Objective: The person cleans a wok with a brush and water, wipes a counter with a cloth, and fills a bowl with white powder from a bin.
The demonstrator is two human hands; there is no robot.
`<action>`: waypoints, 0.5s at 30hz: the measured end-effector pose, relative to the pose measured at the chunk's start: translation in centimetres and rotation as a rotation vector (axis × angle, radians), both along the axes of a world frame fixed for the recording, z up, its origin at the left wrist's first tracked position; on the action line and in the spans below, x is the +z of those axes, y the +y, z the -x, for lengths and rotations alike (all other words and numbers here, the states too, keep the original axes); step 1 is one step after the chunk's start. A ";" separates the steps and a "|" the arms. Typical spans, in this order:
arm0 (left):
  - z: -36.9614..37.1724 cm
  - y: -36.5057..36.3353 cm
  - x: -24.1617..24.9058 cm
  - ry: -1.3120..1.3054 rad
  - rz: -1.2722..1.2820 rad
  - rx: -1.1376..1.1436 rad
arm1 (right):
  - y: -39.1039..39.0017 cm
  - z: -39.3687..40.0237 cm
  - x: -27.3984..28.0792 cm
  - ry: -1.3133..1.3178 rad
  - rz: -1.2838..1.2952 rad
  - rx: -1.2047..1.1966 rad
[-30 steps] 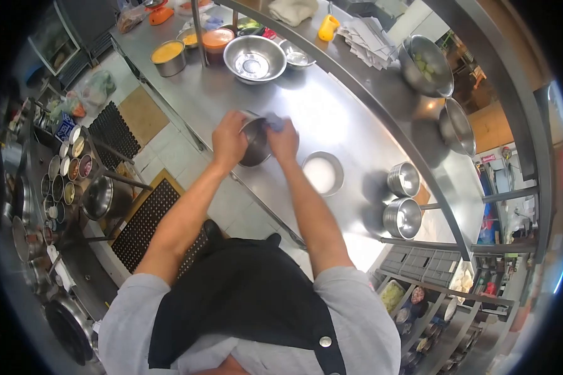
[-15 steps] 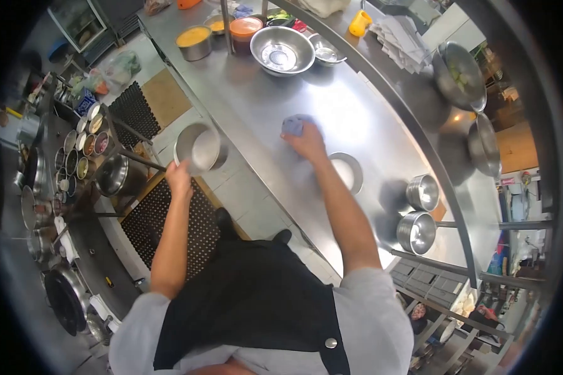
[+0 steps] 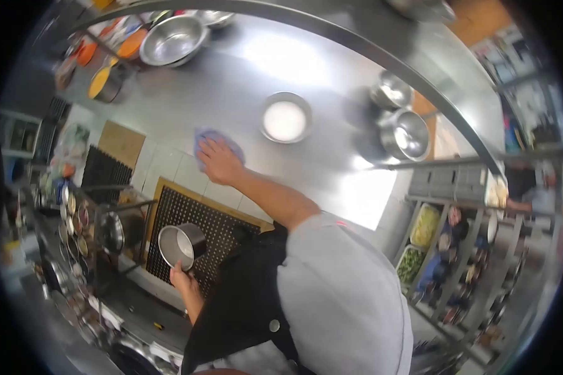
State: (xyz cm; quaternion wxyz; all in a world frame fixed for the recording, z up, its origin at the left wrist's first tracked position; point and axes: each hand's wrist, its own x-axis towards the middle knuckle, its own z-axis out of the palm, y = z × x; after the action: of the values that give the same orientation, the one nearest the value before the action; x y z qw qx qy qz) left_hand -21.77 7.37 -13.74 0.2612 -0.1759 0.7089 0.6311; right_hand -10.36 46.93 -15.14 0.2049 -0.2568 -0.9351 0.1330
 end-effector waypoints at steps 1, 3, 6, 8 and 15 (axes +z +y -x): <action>0.5 -0.9 -0.5 -0.013 0.028 -0.073 | -1.3 -4.7 0.4 0.016 0.055 -0.028; 1.4 -1.4 -1.0 -0.028 0.069 -0.235 | -3.6 -14.5 0.9 -0.226 0.092 -0.129; 4.4 -2.2 -3.5 -0.035 0.111 -0.440 | -6.2 -34.4 -3.0 -0.123 0.115 -0.765; 3.4 -1.0 -0.8 -0.087 -0.026 -0.431 | -10.7 -49.3 -6.5 0.090 -0.084 -1.354; 7.2 -1.3 -2.3 -0.061 -0.089 -0.505 | -51.0 -71.8 -15.4 -0.381 0.926 -1.348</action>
State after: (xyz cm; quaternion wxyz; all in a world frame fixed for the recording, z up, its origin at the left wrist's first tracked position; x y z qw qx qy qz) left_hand -29.00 6.05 -16.05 0.4392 -0.0005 0.6938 0.5708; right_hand 61.43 -4.03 -30.52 -0.0469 -0.8369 -0.4509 0.3069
